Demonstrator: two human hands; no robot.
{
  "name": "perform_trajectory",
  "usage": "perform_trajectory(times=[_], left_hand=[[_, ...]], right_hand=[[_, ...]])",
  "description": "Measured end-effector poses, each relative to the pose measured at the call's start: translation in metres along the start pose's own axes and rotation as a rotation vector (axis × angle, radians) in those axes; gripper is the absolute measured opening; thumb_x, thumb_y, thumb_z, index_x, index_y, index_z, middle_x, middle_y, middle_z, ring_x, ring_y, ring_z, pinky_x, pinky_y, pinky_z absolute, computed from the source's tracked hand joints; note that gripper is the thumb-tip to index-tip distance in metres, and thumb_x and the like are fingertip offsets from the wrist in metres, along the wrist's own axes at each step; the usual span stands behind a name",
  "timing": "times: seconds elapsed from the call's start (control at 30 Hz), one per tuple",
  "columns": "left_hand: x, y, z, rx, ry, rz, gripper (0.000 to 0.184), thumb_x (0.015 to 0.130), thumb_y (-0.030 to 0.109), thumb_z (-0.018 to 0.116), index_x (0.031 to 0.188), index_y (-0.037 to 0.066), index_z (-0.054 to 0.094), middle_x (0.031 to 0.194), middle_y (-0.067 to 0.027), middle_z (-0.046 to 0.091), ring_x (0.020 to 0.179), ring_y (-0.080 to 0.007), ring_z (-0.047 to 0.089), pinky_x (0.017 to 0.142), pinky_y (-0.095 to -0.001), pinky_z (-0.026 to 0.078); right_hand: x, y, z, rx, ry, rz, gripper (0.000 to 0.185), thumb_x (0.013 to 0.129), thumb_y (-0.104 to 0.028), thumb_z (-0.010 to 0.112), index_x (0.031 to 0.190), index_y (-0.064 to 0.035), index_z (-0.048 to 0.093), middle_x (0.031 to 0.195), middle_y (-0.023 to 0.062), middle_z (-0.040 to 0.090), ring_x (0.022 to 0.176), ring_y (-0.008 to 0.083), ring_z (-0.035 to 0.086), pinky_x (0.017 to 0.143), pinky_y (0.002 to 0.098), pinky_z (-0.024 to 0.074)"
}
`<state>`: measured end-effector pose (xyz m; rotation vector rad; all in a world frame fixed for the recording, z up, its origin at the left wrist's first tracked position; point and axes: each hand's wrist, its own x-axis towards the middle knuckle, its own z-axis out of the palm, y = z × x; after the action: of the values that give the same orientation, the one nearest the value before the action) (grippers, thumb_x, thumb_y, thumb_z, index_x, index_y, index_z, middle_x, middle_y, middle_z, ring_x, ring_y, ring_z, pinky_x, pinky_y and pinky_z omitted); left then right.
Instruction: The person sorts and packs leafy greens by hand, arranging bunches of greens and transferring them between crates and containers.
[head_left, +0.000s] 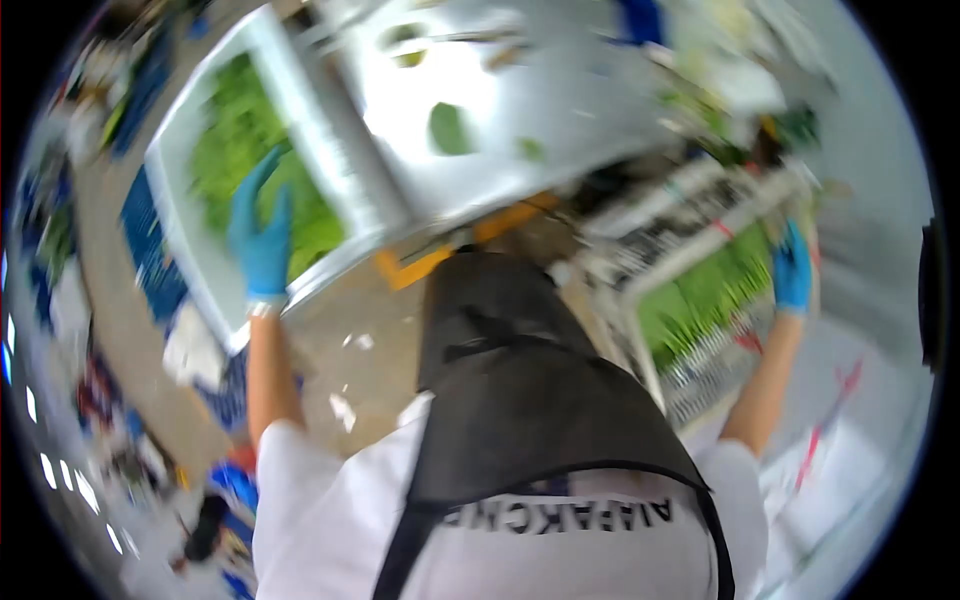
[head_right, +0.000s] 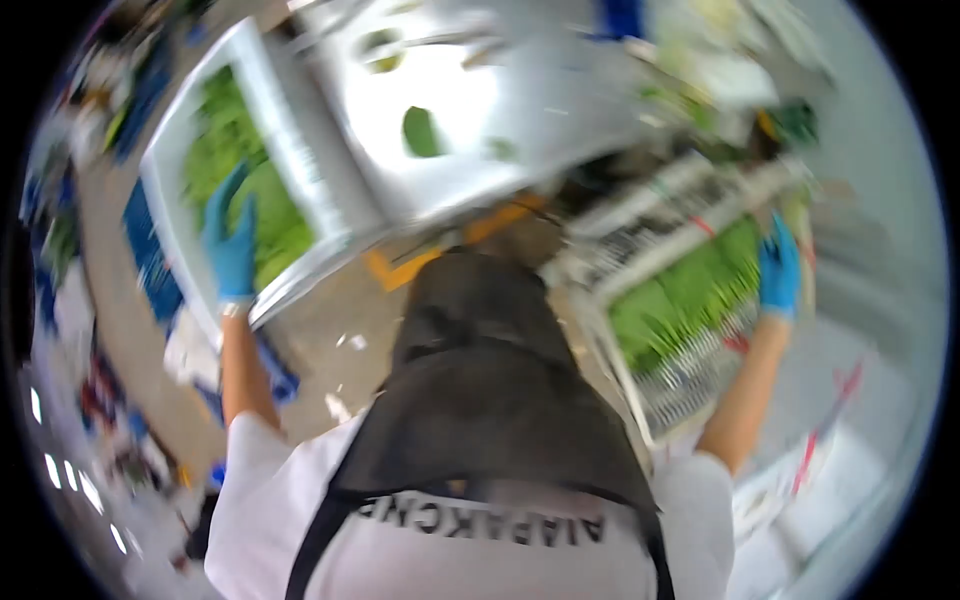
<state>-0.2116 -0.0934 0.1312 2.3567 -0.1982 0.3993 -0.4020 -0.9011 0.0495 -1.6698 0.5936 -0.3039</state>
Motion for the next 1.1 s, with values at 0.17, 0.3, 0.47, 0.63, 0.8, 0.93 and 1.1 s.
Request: perform_trajectory(times=[0.17, 0.3, 0.47, 0.63, 0.8, 0.93, 1.1], left_hand=[[-0.049, 0.182, 0.132, -0.319, -0.514, 0.147, 0.037, 0.09, -0.007, 0.06, 0.126, 0.001, 0.062, 0.126, -0.0114, 0.065, 0.117, -0.0205, 0.06, 0.102, -0.033, 0.045], [-0.104, 0.313, 0.214, -0.664, -1.138, 0.08, 0.04, 0.087, 0.002, 0.064, 0.128, 0.003, 0.062, 0.126, -0.0107, 0.064, 0.113, -0.0193, 0.061, 0.1, -0.0322, 0.046], [-0.191, 0.345, 0.313, -0.88, -1.633, -0.682, 0.042, 0.092, 0.012, 0.061, 0.133, 0.006, 0.058, 0.126, -0.0089, 0.063, 0.117, -0.0181, 0.057, 0.101, -0.03, 0.043], [-0.25, 0.299, 0.399, -0.654, -1.459, -1.446, 0.041, 0.094, 0.022, 0.058, 0.133, 0.009, 0.057, 0.132, -0.0094, 0.059, 0.121, -0.0236, 0.054, 0.103, -0.0361, 0.042], [-0.266, 0.293, 0.439, -0.493, -1.394, -1.481, 0.039, 0.096, 0.027, 0.055, 0.131, 0.009, 0.058, 0.138, -0.0097, 0.055, 0.126, -0.027, 0.049, 0.105, -0.0385, 0.04], [-0.273, 0.321, 0.454, -0.495, -1.448, -1.264, 0.037, 0.096, 0.025, 0.056, 0.13, 0.009, 0.059, 0.134, -0.009, 0.057, 0.122, -0.0253, 0.051, 0.106, -0.0377, 0.039], [-0.291, 0.355, 0.464, -0.608, -1.661, -1.348, 0.038, 0.095, 0.025, 0.058, 0.128, 0.007, 0.06, 0.128, -0.0097, 0.059, 0.115, -0.0246, 0.054, 0.103, -0.0388, 0.042]], right_hand=[[0.069, -0.038, -0.163, 0.533, 0.322, -0.147, 0.048, 0.104, -0.02, 0.045, 0.146, -0.0017, 0.033, 0.148, 0.0199, 0.036, 0.132, 0.0397, 0.044, 0.112, 0.0485, 0.0386], [-0.009, -0.055, -0.131, 0.242, 0.212, -0.108, 0.051, 0.102, -0.03, 0.051, 0.144, -0.0034, 0.043, 0.138, 0.0155, 0.052, 0.124, 0.028, 0.054, 0.105, 0.0406, 0.045], [-0.102, 0.085, -0.1, 0.107, 0.034, 0.659, 0.053, 0.092, -0.042, 0.064, 0.128, -0.0031, 0.06, 0.117, 0.0086, 0.067, 0.099, 0.0235, 0.066, 0.09, 0.036, 0.0528], [-0.164, 0.195, -0.084, -0.834, 0.003, 0.724, 0.056, 0.08, -0.041, 0.069, 0.116, 0.0022, 0.063, 0.123, 0.0259, 0.061, 0.109, 0.0415, 0.061, 0.094, 0.0435, 0.0498], [-0.189, 0.219, -0.054, -0.972, 0.06, 0.662, 0.056, 0.077, -0.034, 0.077, 0.115, 0.002, 0.056, 0.122, 0.0276, 0.058, 0.11, 0.0431, 0.059, 0.093, 0.0468, 0.0497], [-0.194, 0.222, -0.042, -1.09, 0.127, 0.558, 0.037, 0.078, -0.023, 0.076, 0.105, -0.0037, 0.06, 0.109, 0.0211, 0.064, 0.101, 0.0378, 0.065, 0.085, 0.0444, 0.0538], [-0.204, 0.22, -0.045, -1.274, -0.227, 0.339, 0.033, 0.08, -0.024, 0.073, 0.106, -0.0073, 0.061, 0.103, 0.0201, 0.065, 0.093, 0.0377, 0.067, 0.077, 0.0462, 0.0548]])
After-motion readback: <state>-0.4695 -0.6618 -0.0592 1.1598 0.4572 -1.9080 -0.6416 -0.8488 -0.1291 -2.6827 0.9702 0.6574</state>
